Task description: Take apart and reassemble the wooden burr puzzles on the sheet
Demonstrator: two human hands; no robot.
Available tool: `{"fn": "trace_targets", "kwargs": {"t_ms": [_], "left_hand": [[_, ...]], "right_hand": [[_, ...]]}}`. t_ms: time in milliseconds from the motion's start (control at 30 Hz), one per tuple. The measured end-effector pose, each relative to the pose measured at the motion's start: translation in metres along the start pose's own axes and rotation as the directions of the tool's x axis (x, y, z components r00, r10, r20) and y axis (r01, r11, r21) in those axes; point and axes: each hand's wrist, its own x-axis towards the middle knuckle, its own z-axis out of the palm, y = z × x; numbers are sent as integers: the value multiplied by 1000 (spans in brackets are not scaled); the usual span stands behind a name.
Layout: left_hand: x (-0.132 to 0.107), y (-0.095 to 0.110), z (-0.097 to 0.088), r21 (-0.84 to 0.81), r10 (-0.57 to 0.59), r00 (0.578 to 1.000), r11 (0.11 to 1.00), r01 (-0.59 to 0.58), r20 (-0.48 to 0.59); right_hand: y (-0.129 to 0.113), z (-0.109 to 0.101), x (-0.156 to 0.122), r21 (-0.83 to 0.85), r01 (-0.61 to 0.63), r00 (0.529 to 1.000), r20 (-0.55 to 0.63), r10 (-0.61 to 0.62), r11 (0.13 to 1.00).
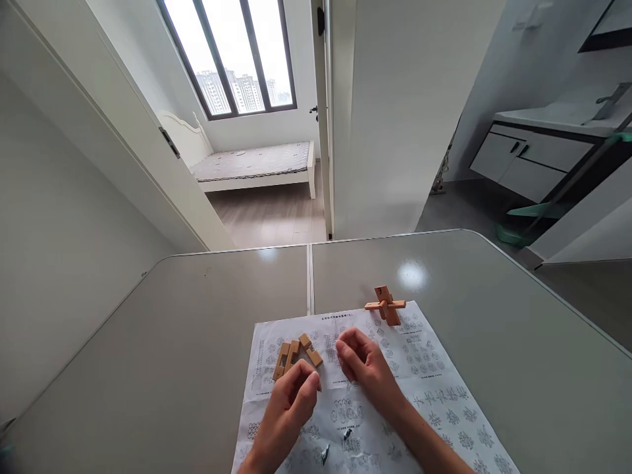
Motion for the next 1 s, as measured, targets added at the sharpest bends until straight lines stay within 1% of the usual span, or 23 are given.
{"fn": "trace_targets", "kwargs": {"t_ms": [33,67,100,133,167,200,233,267,300,333,367,467,567,633,767,833,933,1000], "left_hand": [[-2,0,0,124,81,996,989,-77,-30],[-3,0,-1,243,166,985,959,-148,-53],[-4,0,-1,350,254,964,912,-214,-73],[-4,0,-1,443,347,933,854,-273,-92],[-4,-1,-1,522,438,893,788,-326,-105],[-3,-1,0,591,526,843,718,-368,-113],[-2,-2,0,651,600,792,647,-396,-114],[-1,-2,0,703,652,750,584,-405,-110],[1,-3,0,749,682,724,533,-395,-104],[2,-4,0,788,697,710,492,-371,-101],[3,-5,0,822,702,704,460,-337,-104],[4,-10,-2,891,688,713,399,-218,-134],[6,-17,-5,928,652,742,354,-115,-157],[7,-22,-7,947,625,766,313,-75,-146],[9,-33,-9,977,583,809,204,-60,-72],[10,-37,-11,985,566,823,160,-66,-36],[10,-40,-12,989,550,835,124,-78,-3],[11,-42,-13,989,556,831,119,-89,8]], "right_hand": [[2,1,-1,-64,18,999,36,-16,998],[3,2,-2,-119,33,998,64,-26,992],[4,3,-3,-164,45,996,81,-32,985],[5,4,-4,-203,52,995,89,-35,978],[5,4,-4,-237,56,995,91,-35,970],[5,5,-4,-265,60,995,92,-37,962],[5,5,-4,-289,66,995,95,-40,955],[5,6,-4,-309,73,994,98,-45,948],[4,6,-4,-323,82,994,101,-52,943],[4,7,-4,-332,91,993,104,-60,939],[3,7,-4,-335,98,992,106,-66,937],[3,8,-3,-332,103,991,109,-71,938],[4,8,-4,-344,99,992,109,-65,934],[4,7,-4,-358,100,992,113,-63,928],[5,7,-4,-369,107,989,132,-62,923],[5,7,-4,-375,107,989,137,-59,921],[6,8,-4,-387,110,988,140,-59,915],[6,8,-4,-389,118,988,138,-69,914]]}}
